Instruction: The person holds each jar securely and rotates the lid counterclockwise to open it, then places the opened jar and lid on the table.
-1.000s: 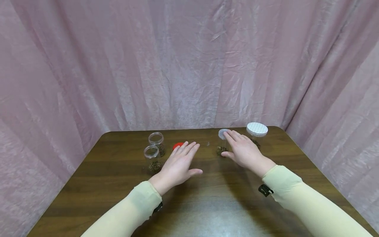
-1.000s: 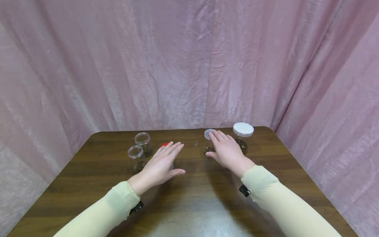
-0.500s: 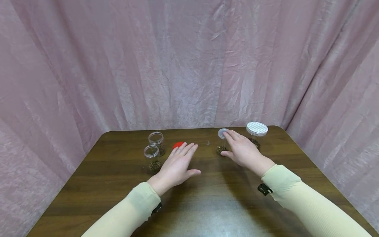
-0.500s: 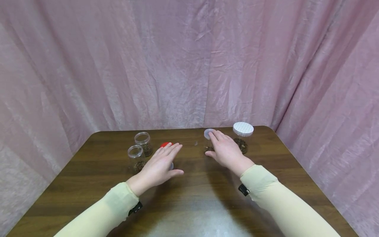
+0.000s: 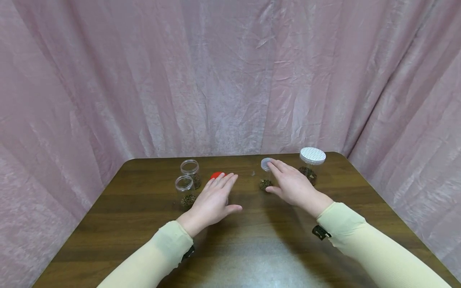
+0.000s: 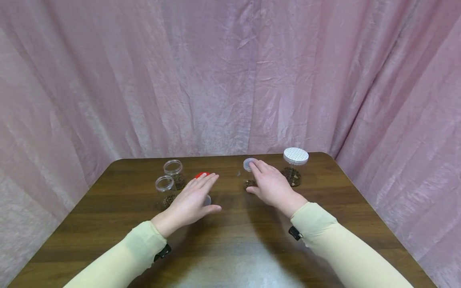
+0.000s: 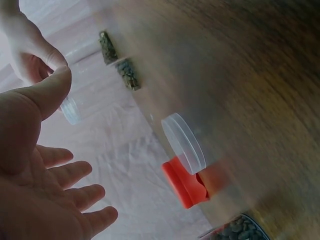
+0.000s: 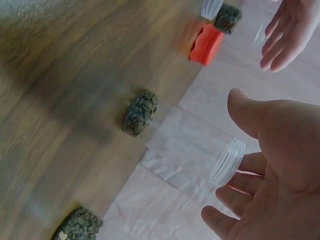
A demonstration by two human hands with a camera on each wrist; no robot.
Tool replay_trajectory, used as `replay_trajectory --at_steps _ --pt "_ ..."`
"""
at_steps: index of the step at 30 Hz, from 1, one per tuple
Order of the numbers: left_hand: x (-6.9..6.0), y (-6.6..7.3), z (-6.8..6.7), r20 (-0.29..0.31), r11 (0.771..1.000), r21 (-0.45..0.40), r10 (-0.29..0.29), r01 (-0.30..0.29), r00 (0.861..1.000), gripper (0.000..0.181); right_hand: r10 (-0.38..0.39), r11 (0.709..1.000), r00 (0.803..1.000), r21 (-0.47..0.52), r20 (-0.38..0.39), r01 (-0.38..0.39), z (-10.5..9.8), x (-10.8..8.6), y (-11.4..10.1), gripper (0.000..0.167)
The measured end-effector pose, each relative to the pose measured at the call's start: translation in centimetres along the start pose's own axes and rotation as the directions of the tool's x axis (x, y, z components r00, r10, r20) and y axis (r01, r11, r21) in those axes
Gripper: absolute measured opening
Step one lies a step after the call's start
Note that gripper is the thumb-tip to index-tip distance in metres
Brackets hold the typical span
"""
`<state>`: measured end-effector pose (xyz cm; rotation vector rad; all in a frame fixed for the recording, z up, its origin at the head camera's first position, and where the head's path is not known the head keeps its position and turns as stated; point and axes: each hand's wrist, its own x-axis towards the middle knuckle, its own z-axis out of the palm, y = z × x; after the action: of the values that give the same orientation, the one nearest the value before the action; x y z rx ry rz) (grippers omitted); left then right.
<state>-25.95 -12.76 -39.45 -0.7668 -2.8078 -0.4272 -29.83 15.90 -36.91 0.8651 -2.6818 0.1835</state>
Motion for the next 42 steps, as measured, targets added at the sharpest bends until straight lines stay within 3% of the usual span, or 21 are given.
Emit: replay_trajectory --at_steps 5,15,42 --pt "0.0 -0.1 -0.2 0.001 0.999 -0.045 -0.006 0.006 1.000 0.098 -0.007 1.000 1.000 -0.020 0.016 0.007 0.4 0.1 -0.4 0.084" --pt "0.0 -0.6 0.1 0.010 0.993 -0.109 -0.037 0.038 0.999 0.096 -0.078 0.997 0.997 -0.018 -0.023 0.078 0.4 -0.2 -1.5 0.083" --pt "0.5 -0.9 0.0 0.071 0.989 -0.131 -0.059 0.068 0.996 0.098 -0.185 0.982 0.982 0.028 -0.029 0.186 0.0 -1.1 -4.7 0.086"
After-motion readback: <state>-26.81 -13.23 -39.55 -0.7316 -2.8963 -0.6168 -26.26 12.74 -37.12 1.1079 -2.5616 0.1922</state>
